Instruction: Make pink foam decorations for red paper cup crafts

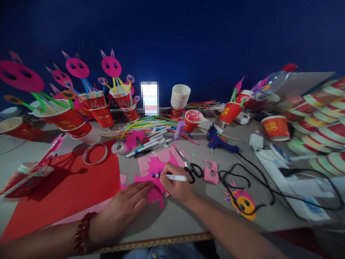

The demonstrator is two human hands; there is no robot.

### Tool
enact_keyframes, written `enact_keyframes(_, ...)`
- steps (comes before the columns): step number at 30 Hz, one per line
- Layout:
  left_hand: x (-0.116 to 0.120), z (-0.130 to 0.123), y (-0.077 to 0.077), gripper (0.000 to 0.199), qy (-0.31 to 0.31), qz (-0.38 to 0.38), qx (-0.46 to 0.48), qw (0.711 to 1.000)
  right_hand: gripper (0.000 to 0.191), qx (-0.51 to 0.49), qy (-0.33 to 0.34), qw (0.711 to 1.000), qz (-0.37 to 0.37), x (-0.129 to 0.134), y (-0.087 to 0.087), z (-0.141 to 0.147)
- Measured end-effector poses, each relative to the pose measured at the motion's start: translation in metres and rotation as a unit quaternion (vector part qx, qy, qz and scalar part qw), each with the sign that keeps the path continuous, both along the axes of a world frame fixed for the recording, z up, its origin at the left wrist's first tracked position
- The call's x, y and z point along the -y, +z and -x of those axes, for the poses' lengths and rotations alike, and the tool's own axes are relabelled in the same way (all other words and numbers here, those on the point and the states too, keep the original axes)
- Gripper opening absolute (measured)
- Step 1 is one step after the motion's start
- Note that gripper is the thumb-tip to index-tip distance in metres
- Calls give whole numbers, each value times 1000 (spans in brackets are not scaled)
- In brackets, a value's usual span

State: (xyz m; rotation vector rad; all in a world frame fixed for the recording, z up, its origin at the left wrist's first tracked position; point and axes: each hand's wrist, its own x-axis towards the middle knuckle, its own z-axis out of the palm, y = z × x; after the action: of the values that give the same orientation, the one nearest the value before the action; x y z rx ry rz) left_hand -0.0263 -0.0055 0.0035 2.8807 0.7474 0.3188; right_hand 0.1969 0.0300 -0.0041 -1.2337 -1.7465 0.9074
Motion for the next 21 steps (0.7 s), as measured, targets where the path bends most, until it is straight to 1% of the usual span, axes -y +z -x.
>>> enact_keyframes(7,0,0,-2,27,1,8,2,1000,17,-3,14,1000,-1,-1,2,0)
enact_keyframes(10,0,0,-2,24,3,12,0,1000,17,-3,13,1000,1,-1,2,0)
enact_keyframes(16,0,0,0,23,5,-1,6,1000,17,-8,-7,1000,7,1,0,-1)
enact_keyframes(21,0,-2,1,24,6,-11,11,1000,17,-8,9,1000,7,0,3,0)
